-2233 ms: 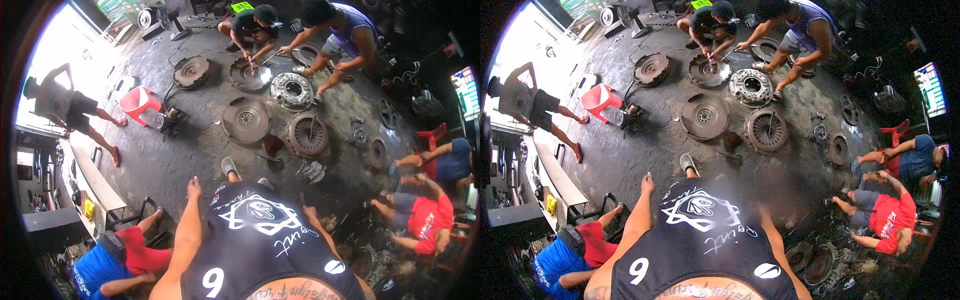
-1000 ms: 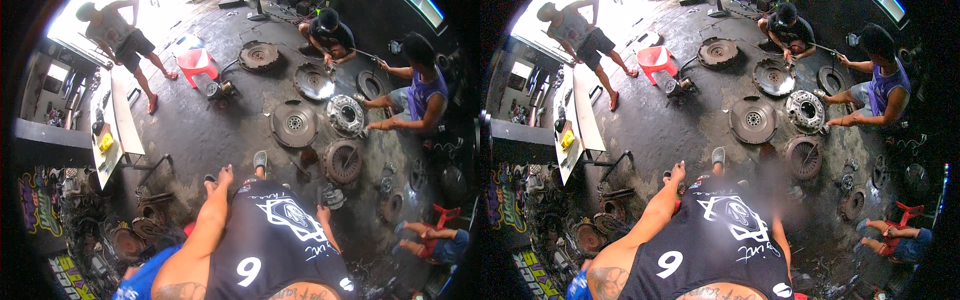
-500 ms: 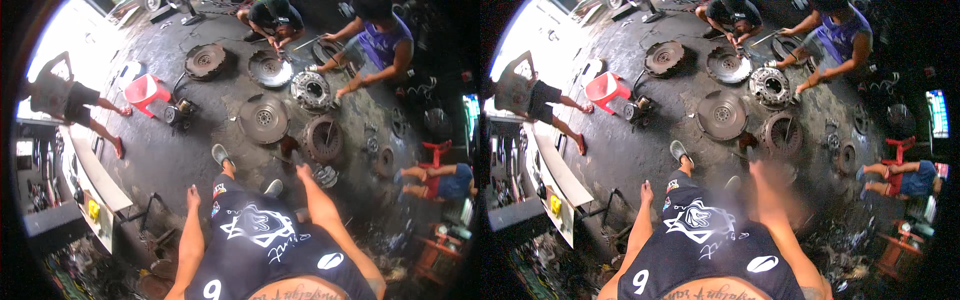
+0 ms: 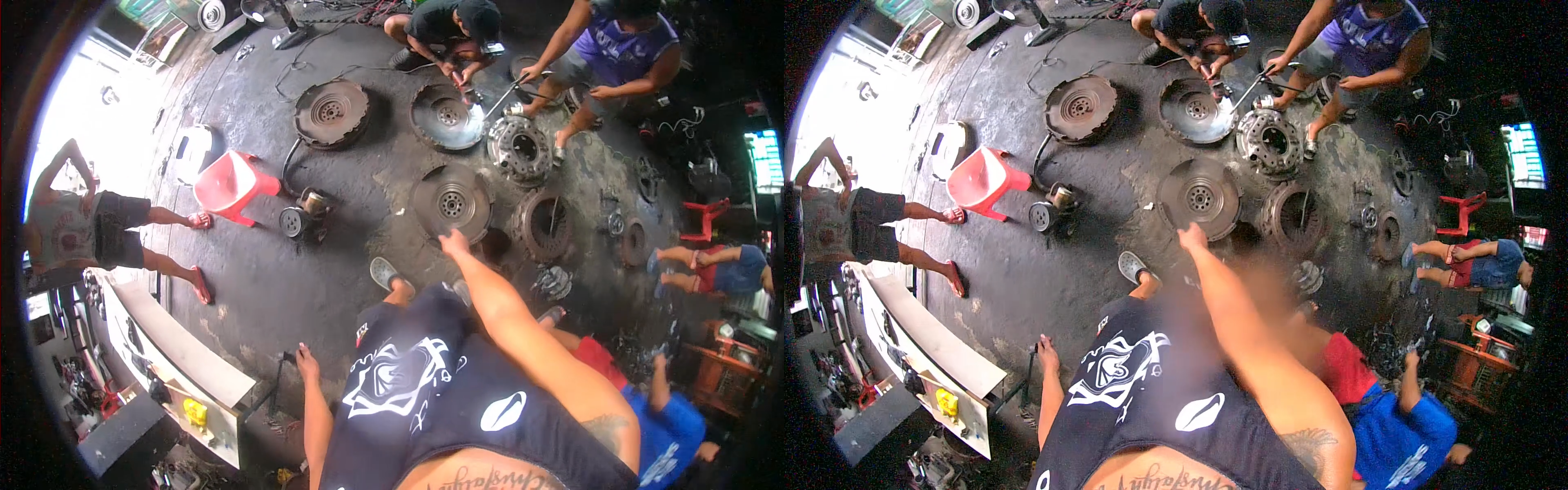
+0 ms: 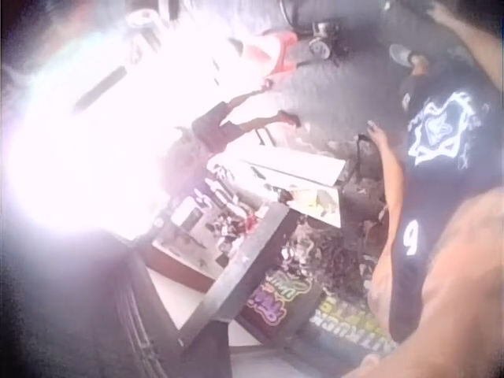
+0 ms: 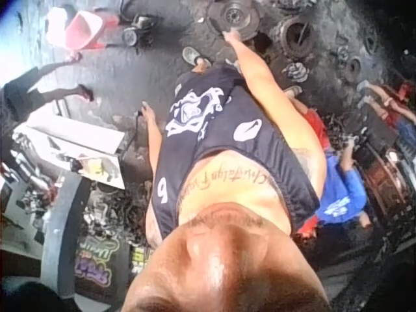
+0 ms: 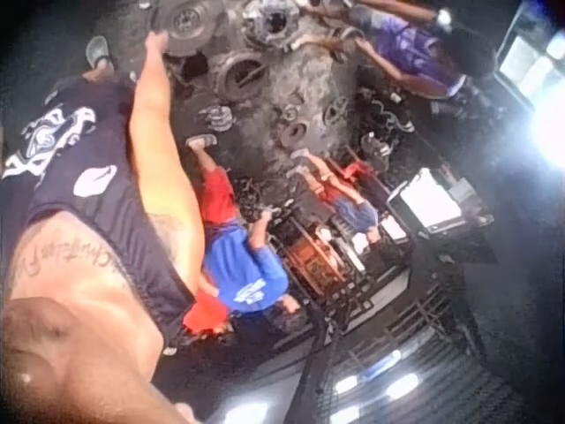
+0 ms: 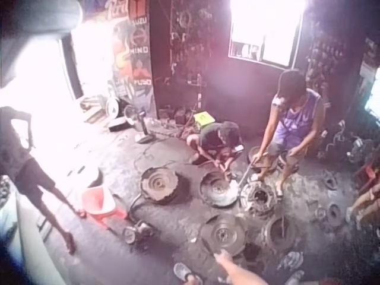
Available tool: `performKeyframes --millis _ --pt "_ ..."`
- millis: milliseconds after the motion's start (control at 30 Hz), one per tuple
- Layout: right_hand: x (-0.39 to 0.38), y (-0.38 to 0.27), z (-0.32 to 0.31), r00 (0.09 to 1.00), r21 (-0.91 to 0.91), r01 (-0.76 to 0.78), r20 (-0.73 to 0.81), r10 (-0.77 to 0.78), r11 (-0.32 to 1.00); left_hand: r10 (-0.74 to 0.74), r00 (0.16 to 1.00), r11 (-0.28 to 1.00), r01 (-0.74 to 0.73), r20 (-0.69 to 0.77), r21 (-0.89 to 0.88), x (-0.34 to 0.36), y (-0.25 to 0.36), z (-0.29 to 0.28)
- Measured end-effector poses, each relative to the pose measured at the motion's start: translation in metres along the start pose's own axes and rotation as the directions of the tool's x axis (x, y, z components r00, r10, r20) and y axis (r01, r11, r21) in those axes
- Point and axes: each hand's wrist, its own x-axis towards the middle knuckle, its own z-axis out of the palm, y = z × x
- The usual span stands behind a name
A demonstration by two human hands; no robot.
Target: The recorder uses a file and then an angle grinder to clean and smooth metal automotive components.
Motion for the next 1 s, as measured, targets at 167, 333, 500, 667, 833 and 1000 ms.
performKeyframes --millis 167,333,500,667,833,1000 --pt "0.002 -0.093 0.032 0.988 0.058 0.155 -0.034 -0.153 0.986 0.053 0.998 0.999 -0.053 0.044 -0.013 0.038 0.044 -0.009" --pt "-0.002 -0.151 0.051 0.988 0.164 0.128 -0.110 -0.111 0.978 0.094 0.992 0.996 -0.093 0.086 -0.017 0.027 0.082 0.007" --pt "0.006 -0.142 0.029 0.962 0.044 0.121 0.240 -0.128 0.992 0.108 0.989 0.993 -0.103 0.105 -0.049 0.016 0.084 0.023" --pt "0.021 -0.097 -0.011 0.925 -0.179 0.180 0.364 -0.105 0.967 0.093 0.991 0.993 -0.099 0.100 0.058 0.019 0.080 0.016" --pt "0.053 -0.039 -0.042 0.976 -0.218 -0.043 0.200 0.088 0.975 0.060 0.992 0.993 -0.070 0.110 0.092 0.013 0.091 0.017" --pt "0.075 -0.022 -0.040 0.966 -0.259 -0.078 0.220 0.137 0.963 0.012 0.993 0.992 -0.026 0.114 0.121 0.021 0.101 0.018"
